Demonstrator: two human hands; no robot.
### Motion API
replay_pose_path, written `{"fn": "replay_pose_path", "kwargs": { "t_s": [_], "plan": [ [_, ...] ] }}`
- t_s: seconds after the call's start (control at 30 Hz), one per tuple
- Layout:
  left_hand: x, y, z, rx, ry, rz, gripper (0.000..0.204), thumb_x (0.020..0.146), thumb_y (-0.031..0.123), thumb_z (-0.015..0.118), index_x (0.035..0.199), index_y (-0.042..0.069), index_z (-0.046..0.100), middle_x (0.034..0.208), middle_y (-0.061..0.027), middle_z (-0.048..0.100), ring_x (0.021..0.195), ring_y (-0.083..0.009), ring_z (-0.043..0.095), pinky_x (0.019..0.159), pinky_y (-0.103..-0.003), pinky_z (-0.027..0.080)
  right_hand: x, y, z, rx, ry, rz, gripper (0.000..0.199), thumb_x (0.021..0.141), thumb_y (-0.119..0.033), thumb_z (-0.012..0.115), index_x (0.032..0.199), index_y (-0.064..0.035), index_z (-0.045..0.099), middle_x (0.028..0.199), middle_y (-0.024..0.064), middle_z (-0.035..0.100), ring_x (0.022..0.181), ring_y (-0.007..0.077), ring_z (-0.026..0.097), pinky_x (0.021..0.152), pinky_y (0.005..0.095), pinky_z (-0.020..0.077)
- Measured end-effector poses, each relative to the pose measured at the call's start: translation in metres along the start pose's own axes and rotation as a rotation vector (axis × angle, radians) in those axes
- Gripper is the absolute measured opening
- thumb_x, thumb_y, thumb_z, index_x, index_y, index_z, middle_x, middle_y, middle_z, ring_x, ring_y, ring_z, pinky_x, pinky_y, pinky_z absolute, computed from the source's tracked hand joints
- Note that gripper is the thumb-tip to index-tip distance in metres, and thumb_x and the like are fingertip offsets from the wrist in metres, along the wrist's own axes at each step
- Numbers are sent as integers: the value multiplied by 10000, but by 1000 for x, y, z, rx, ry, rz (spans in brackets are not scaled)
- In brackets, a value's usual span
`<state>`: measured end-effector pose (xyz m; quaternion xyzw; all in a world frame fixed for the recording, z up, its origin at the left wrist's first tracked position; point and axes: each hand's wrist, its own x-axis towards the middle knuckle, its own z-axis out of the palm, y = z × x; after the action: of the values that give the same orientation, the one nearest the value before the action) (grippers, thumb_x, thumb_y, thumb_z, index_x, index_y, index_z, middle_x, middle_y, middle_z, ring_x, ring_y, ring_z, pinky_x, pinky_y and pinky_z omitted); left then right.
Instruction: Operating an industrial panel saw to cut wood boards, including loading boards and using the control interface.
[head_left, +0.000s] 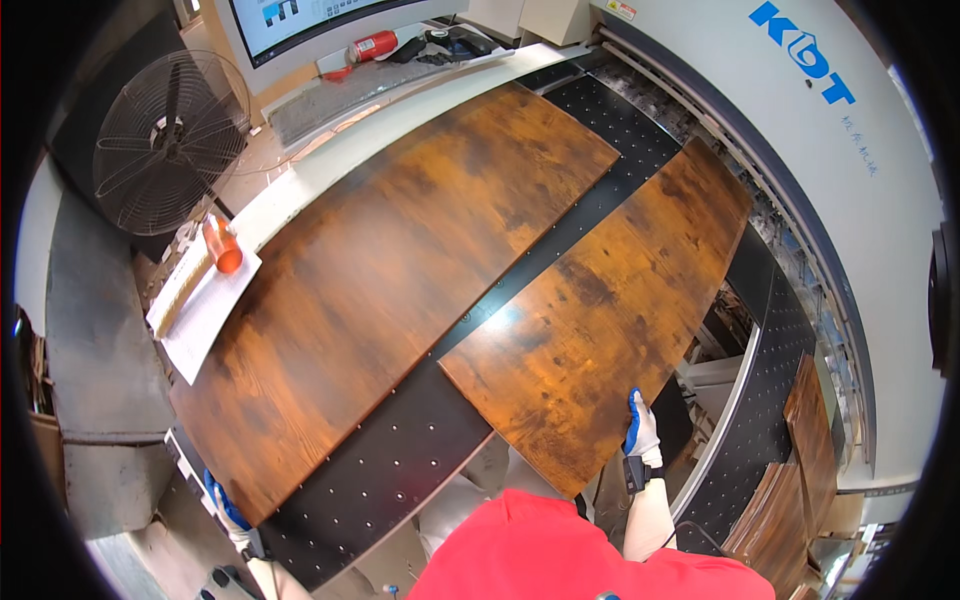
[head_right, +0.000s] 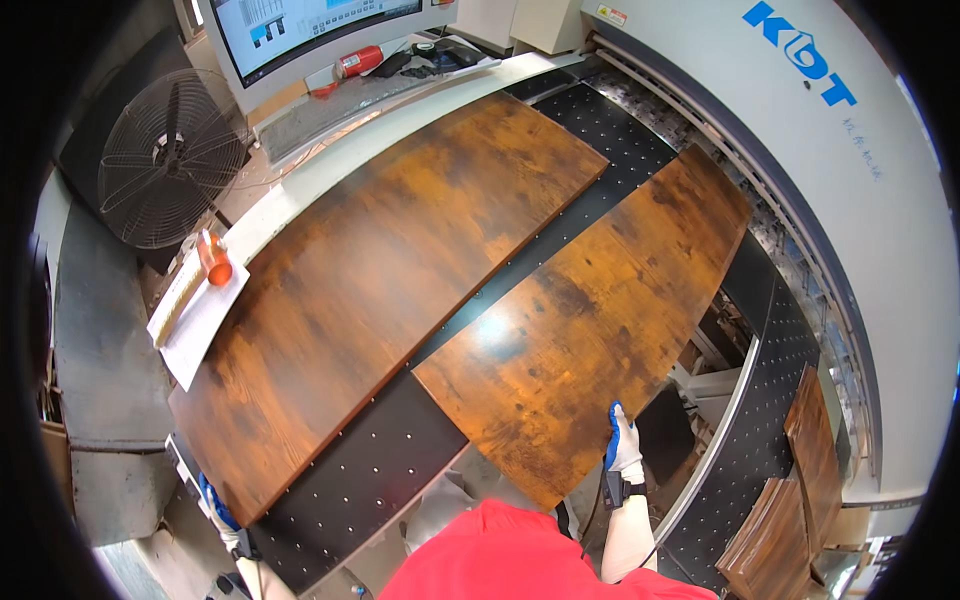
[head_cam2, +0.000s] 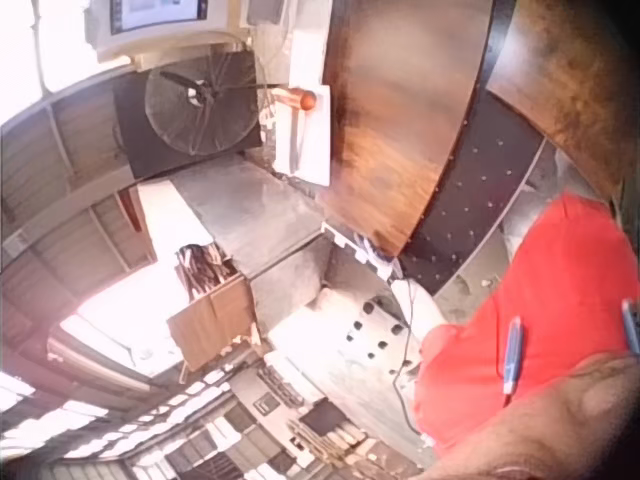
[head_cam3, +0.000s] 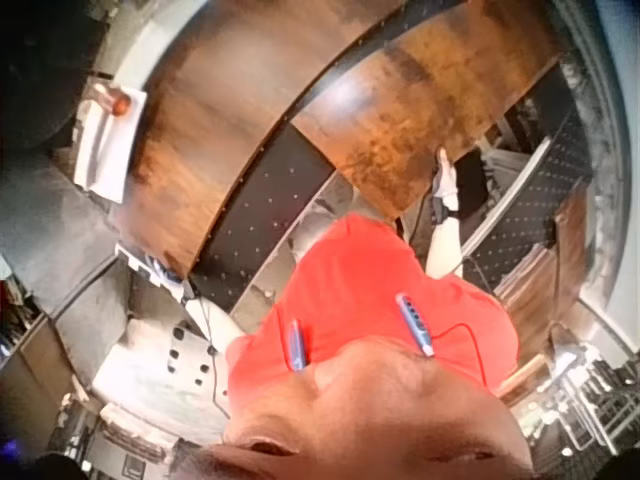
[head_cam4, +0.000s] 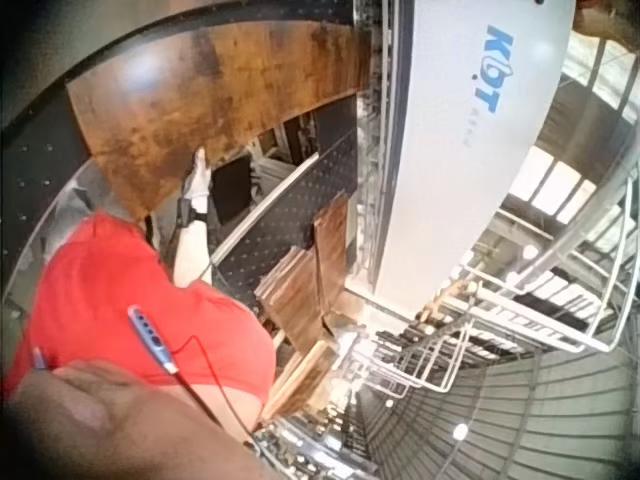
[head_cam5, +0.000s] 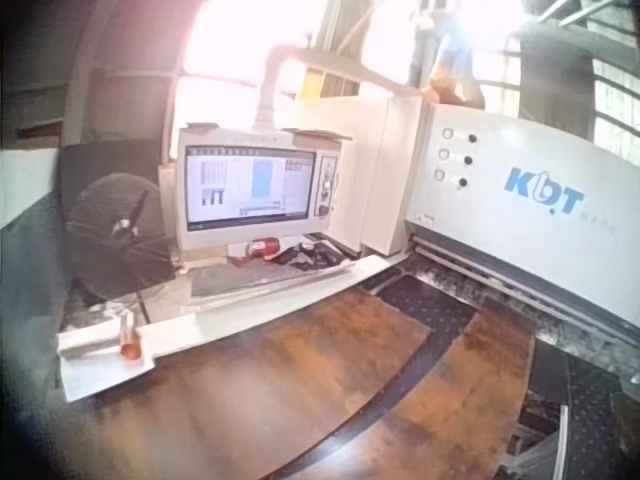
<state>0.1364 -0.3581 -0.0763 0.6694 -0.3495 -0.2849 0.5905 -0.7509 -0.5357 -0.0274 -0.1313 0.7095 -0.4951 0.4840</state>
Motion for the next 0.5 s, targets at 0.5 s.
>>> {"fn": "replay_pose_path", "kwargs": {
  "t_s": [0.5],
  "plan": [
    [3,95,179,-197,86,-120,712,909,34,508,1585,37,285,1553,-133,411,1394,-247,422,1170,-354,300,45,-26,-6,-227,-4,-39,439,989,-470,626,1204,-93,689,899,-73,620,726,41,518,619,231,405]
  ]
}}
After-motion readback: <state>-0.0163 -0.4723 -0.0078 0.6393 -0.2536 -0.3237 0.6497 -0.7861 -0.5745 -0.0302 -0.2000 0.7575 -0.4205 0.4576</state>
